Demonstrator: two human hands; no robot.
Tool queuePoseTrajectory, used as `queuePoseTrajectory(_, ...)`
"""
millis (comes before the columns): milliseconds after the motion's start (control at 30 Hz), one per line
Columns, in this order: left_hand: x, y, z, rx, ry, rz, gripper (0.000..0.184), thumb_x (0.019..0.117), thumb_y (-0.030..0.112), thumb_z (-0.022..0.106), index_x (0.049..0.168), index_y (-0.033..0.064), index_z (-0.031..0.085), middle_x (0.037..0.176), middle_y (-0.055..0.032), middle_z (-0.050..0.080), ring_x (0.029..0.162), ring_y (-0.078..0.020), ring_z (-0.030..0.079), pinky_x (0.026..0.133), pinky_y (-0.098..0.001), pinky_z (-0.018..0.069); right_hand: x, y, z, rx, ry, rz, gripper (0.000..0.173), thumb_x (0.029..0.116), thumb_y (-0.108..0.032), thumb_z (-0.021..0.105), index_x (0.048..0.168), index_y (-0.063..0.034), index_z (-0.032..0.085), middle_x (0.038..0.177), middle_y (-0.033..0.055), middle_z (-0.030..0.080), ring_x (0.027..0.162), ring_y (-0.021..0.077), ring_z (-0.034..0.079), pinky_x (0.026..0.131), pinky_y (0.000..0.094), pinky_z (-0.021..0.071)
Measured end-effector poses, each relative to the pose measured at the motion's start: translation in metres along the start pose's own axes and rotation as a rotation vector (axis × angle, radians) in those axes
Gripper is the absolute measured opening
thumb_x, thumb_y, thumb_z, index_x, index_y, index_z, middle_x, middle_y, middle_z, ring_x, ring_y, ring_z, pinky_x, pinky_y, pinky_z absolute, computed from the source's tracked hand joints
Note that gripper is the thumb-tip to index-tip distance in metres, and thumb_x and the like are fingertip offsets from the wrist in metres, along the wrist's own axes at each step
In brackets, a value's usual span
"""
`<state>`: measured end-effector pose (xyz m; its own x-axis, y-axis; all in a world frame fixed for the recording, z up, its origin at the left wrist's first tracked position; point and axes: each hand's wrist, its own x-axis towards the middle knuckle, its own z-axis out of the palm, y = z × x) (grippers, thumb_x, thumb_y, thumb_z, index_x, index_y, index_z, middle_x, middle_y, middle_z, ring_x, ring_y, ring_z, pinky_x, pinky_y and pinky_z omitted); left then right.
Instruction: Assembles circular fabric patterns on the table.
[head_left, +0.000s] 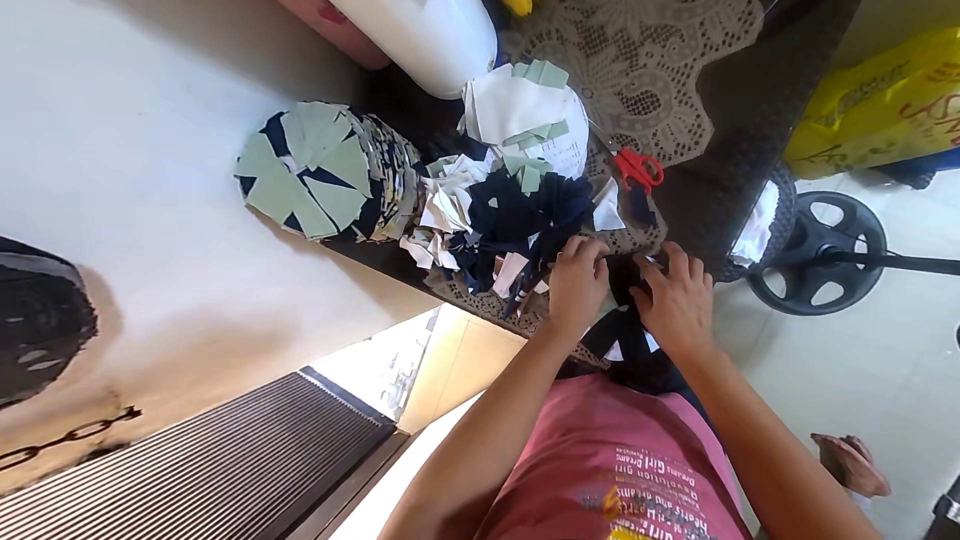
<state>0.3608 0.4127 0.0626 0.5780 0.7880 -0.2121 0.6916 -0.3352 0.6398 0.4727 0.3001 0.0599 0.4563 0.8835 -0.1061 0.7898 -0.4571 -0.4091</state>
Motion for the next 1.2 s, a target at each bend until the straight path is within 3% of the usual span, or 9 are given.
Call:
queuePoseTrajectory(100, -0.013, -0.012, 0.003, 0.060, 0.013, 0.146, 0.024, 0.0904, 0.009, 0.070, 0.113, 0.0057, 0.076, 0.122, -0.0202, 0.064, 0.108, -0.0381, 0.065, 0.088, -0.0529, 0.0556, -0.001, -0.002, -0.004, 0.014, -0.036, 0.002, 0.044, 0.0849, -0.023, 0.081, 0.126, -0.0109, 0.072, 0.142, 0.0273, 0.053, 0.122, 0.0495, 0.055, 0.086, 0.0626, 0.0471)
queuePoseTrajectory(233, -0.019, -0.008, -0.003, 0.180, -0.155, 0.076, 0.050, 0.0855, 0.025, 0.080, 0.132, 0.0119, 0.068, 0.138, -0.0210, 0.056, 0.124, -0.0424, 0.055, 0.098, -0.0565, 0.0485, -0.002, -0.002, -0.005, 0.005, -0.076, 0.002, 0.055, 0.0815, -0.028, 0.084, 0.132, -0.0117, 0.069, 0.146, 0.0272, 0.050, 0.125, 0.0495, 0.053, 0.089, 0.0635, 0.0458)
queuePoseTrajectory(333, -0.019, -0.007, -0.005, 0.197, -0.188, 0.061, 0.054, 0.0846, 0.025, 0.082, 0.134, 0.0120, 0.067, 0.141, -0.0221, 0.054, 0.125, -0.0429, 0.055, 0.099, -0.0567, 0.0477, -0.003, -0.002, -0.007, 0.025, -0.099, 0.011, 0.061, 0.0800, -0.029, 0.086, 0.136, -0.0120, 0.066, 0.148, 0.0268, 0.049, 0.126, 0.0496, 0.052, 0.090, 0.0636, 0.0456)
queuePoseTrajectory(433, -0.021, -0.005, -0.008, 0.180, -0.201, 0.044, 0.054, 0.0878, 0.027, 0.079, 0.138, 0.0128, 0.064, 0.145, -0.0209, 0.051, 0.128, -0.0419, 0.053, 0.102, -0.0563, 0.0459, -0.006, 0.002, -0.019, 0.166, -0.031, 0.074, 0.054, 0.0848, -0.026, 0.082, 0.134, -0.0103, 0.067, 0.145, 0.0251, 0.053, 0.124, 0.0492, 0.054, 0.090, 0.0649, 0.0466)
queuePoseTrajectory(567, -0.043, -0.008, 0.006, 0.151, -0.001, 0.176, 0.042, 0.0915, 0.023, 0.070, 0.130, 0.0054, 0.068, 0.138, -0.0208, 0.060, 0.125, -0.0444, 0.057, 0.098, -0.0613, 0.0477, -0.019, 0.030, -0.039, 0.252, 0.098, 0.185, 0.040, 0.0925, -0.018, 0.073, 0.129, -0.0046, 0.068, 0.140, 0.0272, 0.056, 0.122, 0.0488, 0.056, 0.097, 0.0662, 0.0457)
queuePoseTrajectory(733, -0.063, 0.005, 0.039, 0.278, -0.030, 0.247, 0.076, 0.0964, 0.049, 0.062, 0.150, -0.0026, 0.047, 0.162, -0.0271, 0.035, 0.150, -0.0528, 0.027, 0.116, -0.0737, 0.0217, -0.041, 0.058, -0.034, 0.238, 0.143, 0.235, 0.032, 0.0954, -0.015, 0.066, 0.124, -0.0022, 0.071, 0.138, 0.0295, 0.057, 0.120, 0.0505, 0.057, 0.097, 0.0655, 0.0453)
queuePoseTrajectory(967, -0.048, 0.011, 0.054, 0.356, -0.302, 0.323, 0.093, 0.0981, 0.064, 0.049, 0.160, -0.0020, 0.029, 0.167, -0.0253, 0.022, 0.156, -0.0460, 0.015, 0.122, -0.0669, 0.0121, -0.055, 0.052, -0.025, 0.245, 0.182, 0.175, 0.029, 0.0937, -0.014, 0.064, 0.118, -0.0001, 0.073, 0.132, 0.0324, 0.060, 0.113, 0.0508, 0.061, 0.093, 0.0635, 0.0478)
queuePoseTrajectory(1100, -0.032, -0.005, 0.041, 0.320, -0.448, 0.621, 0.092, 0.0927, 0.058, 0.064, 0.158, -0.0003, 0.035, 0.166, -0.0225, 0.029, 0.156, -0.0412, 0.022, 0.122, -0.0656, 0.0159, -0.062, 0.056, -0.028, 0.258, 0.213, 0.133, 0.030, 0.0935, -0.013, 0.064, 0.118, 0.0024, 0.073, 0.131, 0.0351, 0.059, 0.114, 0.0518, 0.060, 0.095, 0.0633, 0.0464)
queuePoseTrajectory(1200, -0.021, -0.011, 0.036, 0.317, -0.547, 0.765, 0.093, 0.0914, 0.056, 0.067, 0.159, 0.0014, 0.033, 0.168, -0.0203, 0.024, 0.157, -0.0384, 0.018, 0.124, -0.0621, 0.0134, -0.066, 0.060, -0.028, 0.264, 0.218, 0.124, 0.031, 0.0943, -0.015, 0.062, 0.118, 0.0028, 0.073, 0.131, 0.0350, 0.058, 0.115, 0.0507, 0.059, 0.097, 0.0621, 0.0457)
